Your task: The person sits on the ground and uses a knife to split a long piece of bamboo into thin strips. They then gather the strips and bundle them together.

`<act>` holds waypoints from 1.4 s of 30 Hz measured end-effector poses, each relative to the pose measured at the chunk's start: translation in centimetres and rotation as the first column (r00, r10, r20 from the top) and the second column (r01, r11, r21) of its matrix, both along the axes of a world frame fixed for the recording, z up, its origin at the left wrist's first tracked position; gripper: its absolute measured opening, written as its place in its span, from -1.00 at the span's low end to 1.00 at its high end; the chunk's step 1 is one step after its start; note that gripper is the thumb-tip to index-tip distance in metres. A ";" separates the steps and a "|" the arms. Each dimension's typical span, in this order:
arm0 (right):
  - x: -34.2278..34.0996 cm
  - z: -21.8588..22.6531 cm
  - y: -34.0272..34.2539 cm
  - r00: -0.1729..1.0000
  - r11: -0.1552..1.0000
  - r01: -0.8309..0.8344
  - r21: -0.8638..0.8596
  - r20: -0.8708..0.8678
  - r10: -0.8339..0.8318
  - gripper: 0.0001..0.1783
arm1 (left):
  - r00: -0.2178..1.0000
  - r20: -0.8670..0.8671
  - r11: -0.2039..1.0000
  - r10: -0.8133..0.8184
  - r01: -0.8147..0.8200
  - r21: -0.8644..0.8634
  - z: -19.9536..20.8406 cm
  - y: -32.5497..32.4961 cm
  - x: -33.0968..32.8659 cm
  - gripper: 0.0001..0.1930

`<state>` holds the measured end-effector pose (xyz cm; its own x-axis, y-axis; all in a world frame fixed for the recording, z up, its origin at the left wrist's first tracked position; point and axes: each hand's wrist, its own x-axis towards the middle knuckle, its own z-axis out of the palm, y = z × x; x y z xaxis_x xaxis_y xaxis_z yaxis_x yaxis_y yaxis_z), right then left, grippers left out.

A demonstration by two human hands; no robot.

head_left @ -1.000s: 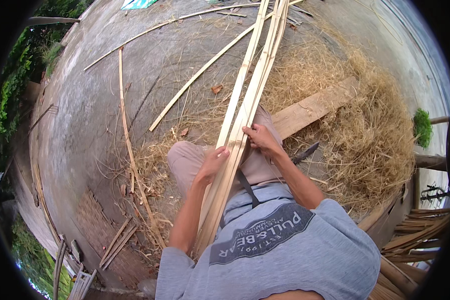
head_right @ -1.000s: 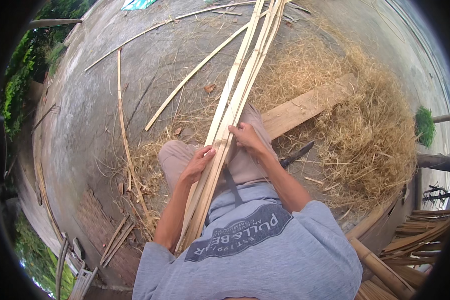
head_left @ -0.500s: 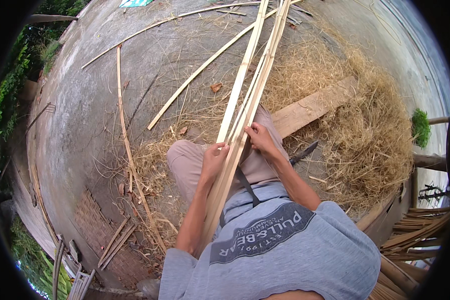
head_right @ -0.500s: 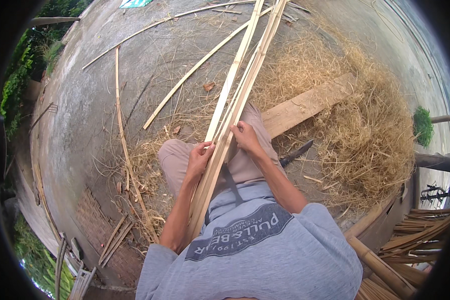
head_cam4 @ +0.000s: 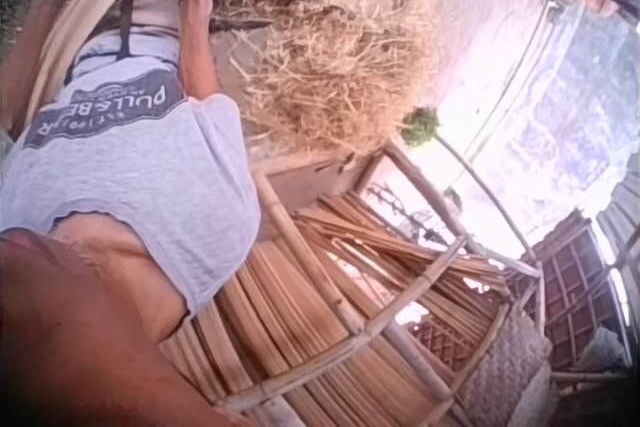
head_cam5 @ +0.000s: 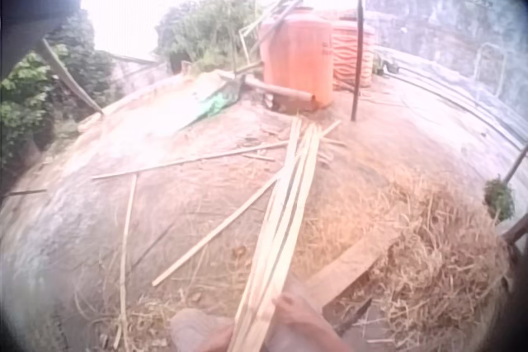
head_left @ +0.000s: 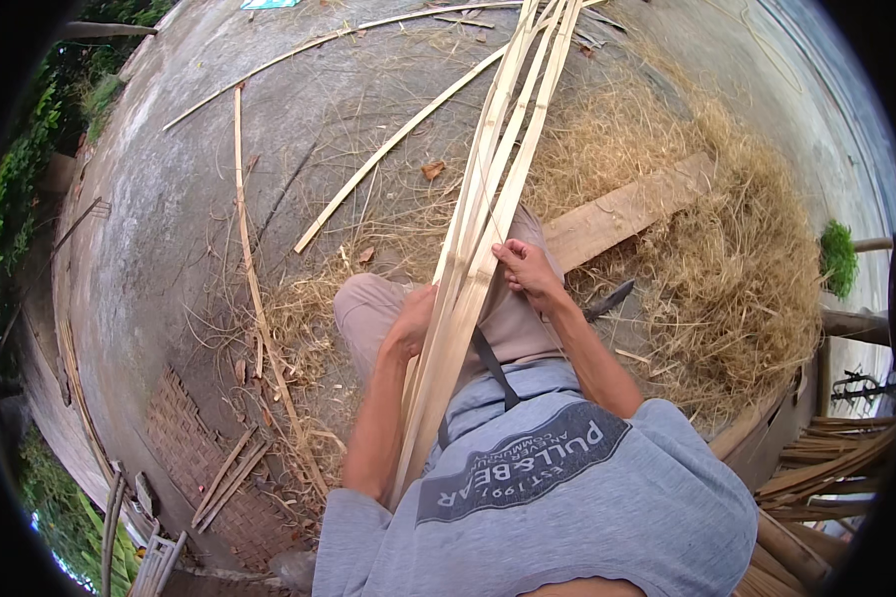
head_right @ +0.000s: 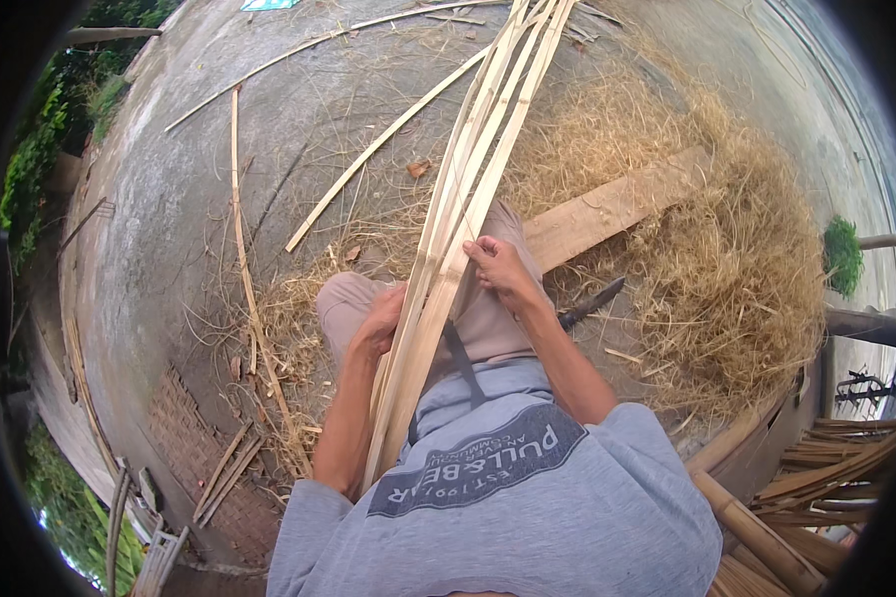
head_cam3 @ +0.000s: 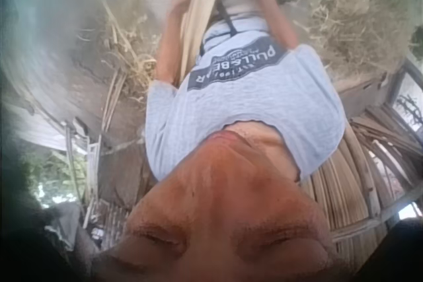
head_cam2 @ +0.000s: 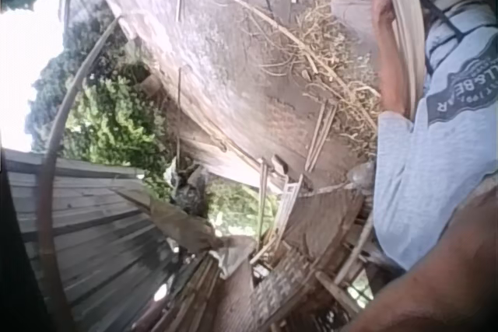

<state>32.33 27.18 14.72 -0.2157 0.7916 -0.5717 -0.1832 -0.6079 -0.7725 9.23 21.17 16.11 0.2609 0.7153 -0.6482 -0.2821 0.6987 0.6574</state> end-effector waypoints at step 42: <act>-1.7 1.2 -0.8 0.749 0.882 -0.364 0.300 0.658 0.086 -0.45 | 0.995 0.042 0.994 -0.092 0.089 0.056 2.9 -1.8 3.0 -0.54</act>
